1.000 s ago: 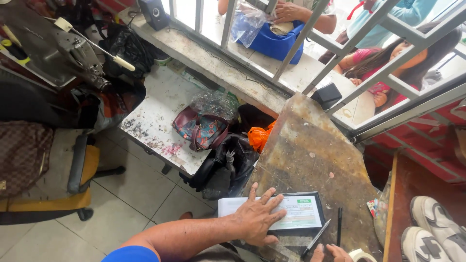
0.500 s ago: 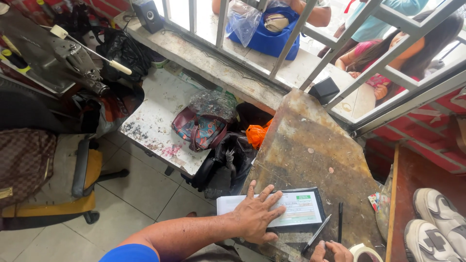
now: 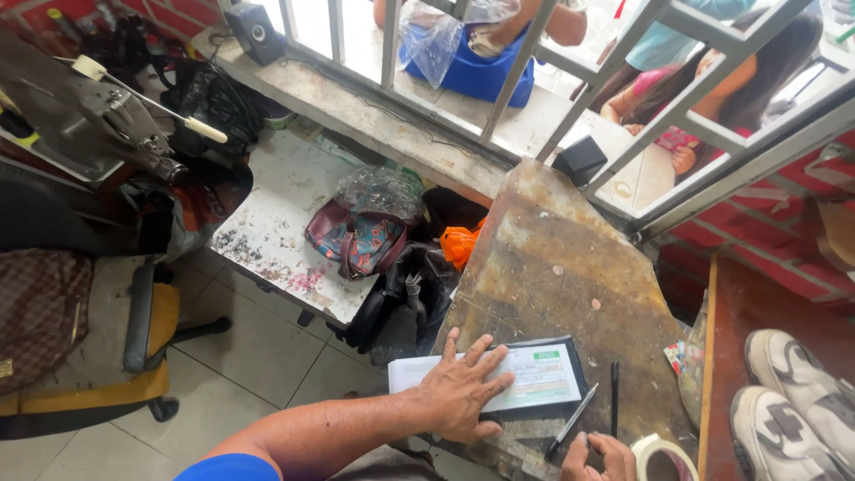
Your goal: Writing a receipt, handling cash payment, and applying tape to shoes for repair
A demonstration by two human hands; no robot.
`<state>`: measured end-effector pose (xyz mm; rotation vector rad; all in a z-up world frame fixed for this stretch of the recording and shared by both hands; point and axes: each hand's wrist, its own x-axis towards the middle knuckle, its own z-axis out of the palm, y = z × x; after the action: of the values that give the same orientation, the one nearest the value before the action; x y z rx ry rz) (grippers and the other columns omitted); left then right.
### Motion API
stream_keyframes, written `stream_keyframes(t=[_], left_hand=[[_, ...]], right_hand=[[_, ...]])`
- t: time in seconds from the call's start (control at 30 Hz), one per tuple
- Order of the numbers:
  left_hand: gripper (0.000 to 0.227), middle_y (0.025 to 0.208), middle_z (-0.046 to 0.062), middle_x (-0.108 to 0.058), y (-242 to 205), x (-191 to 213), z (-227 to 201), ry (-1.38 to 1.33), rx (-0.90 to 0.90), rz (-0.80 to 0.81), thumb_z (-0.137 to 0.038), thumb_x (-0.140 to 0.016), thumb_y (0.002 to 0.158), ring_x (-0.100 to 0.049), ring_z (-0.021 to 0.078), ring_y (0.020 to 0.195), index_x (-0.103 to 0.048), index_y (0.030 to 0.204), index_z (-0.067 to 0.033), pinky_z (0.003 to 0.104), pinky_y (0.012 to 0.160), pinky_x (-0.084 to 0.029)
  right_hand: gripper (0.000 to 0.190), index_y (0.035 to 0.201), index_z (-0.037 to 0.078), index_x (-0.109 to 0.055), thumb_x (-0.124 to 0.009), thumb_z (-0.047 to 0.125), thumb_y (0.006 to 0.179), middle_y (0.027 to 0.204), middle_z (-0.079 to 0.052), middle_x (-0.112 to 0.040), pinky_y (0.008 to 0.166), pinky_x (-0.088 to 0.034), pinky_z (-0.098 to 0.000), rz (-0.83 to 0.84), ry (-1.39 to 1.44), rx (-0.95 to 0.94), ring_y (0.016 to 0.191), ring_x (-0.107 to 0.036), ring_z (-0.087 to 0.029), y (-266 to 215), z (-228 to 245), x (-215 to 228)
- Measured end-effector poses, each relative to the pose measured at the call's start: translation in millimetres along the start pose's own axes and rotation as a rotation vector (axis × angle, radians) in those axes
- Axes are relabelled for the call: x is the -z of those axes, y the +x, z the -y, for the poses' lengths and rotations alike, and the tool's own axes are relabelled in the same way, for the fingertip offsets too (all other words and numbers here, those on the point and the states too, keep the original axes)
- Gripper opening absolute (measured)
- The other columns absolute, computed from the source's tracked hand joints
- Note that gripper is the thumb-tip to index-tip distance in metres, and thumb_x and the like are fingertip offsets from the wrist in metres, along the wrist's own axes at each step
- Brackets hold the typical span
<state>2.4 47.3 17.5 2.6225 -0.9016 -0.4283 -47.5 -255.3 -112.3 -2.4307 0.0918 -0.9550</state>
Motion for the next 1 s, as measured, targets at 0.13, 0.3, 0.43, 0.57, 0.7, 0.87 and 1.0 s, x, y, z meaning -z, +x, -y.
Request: stream_keyframes(t=[0.13,0.3,0.43,0.57,0.7,0.87,1.0], left_hand=[[0.087,0.164,0.022,-0.024,2.0,-4.0,2.1,0.014,-0.004,-0.073,-0.066,-0.052,0.084,-0.014,0.0448,0.152,-0.042,0.153,-0.0146,0.083,0.11,-0.005],[0.085,0.16,0.024,-0.029,1.0,1.2,2.8,-0.013,-0.025,-0.161,-0.063,-0.06,0.082,-0.019,0.0471,0.149,-0.047,0.148,-0.0119,0.084,0.108,-0.008],[0.087,0.157,0.032,-0.02,4.2,-10.9,3.6,-0.1,0.055,-0.122,-0.055,-0.069,0.083,-0.018,0.0472,0.145,-0.039,0.151,-0.0113,0.078,0.113,-0.004],[0.078,0.136,0.029,-0.041,16.1,-33.0,6.2,-0.081,0.027,-0.338,-0.039,-0.085,0.072,-0.041,0.0454,0.121,-0.051,0.136,-0.0101,0.077,0.106,-0.023],[0.075,0.132,0.029,-0.042,29.7,-23.3,6.2,-0.062,0.024,-0.341,-0.036,-0.084,0.072,-0.042,0.0433,0.114,-0.052,0.134,-0.0084,0.063,0.097,-0.032],[0.081,0.143,0.029,-0.038,41.6,-27.3,6.2,0.016,0.0,-0.36,-0.04,-0.088,0.068,-0.035,0.0472,0.131,-0.054,0.135,-0.0093,0.082,0.104,-0.022],[0.077,0.151,0.032,-0.032,22.4,-11.7,-17.1,-0.015,-0.035,-0.236,-0.041,-0.078,0.078,-0.025,0.052,0.144,-0.05,0.144,-0.0121,0.079,0.113,-0.012]], right_hand=[[0.006,0.086,-0.001,-0.07,-0.076,-0.003,0.086,0.089,-0.015,-0.068,0.081,-0.054,-0.0386,-0.105,0.096,0.091,0.082,-0.065,-0.028,15.4,32.0,4.3],[0.008,0.084,0.006,-0.069,-0.076,0.001,0.084,0.086,-0.01,-0.068,0.079,-0.053,-0.0344,-0.112,0.133,0.156,0.081,-0.065,-0.025,12.6,19.2,-2.6],[0.009,0.083,0.005,-0.069,-0.076,0.0,0.085,0.085,-0.012,-0.068,0.075,-0.054,-0.0363,-0.061,0.096,0.126,0.078,-0.065,-0.026,21.5,43.7,11.0],[0.01,0.084,0.001,-0.069,-0.077,-0.001,0.09,0.087,-0.013,-0.069,0.076,-0.055,-0.0389,-0.006,0.068,0.106,0.081,-0.067,-0.028,28.3,66.2,23.5],[0.008,0.083,0.003,-0.069,-0.075,-0.002,0.086,0.084,-0.012,-0.068,0.077,-0.054,-0.0369,-0.079,0.148,0.169,0.077,-0.065,-0.027,23.0,47.3,13.6],[0.007,0.087,0.002,-0.069,-0.074,-0.001,0.089,0.086,-0.013,-0.068,0.078,-0.054,-0.0392,-0.027,0.105,0.187,0.077,-0.065,-0.03,30.9,55.0,23.8],[0.01,0.086,0.002,-0.066,-0.073,-0.002,0.092,0.087,-0.012,-0.068,0.08,-0.053,-0.0412,0.006,0.095,0.158,0.081,-0.064,-0.03,31.5,61.7,31.2]])
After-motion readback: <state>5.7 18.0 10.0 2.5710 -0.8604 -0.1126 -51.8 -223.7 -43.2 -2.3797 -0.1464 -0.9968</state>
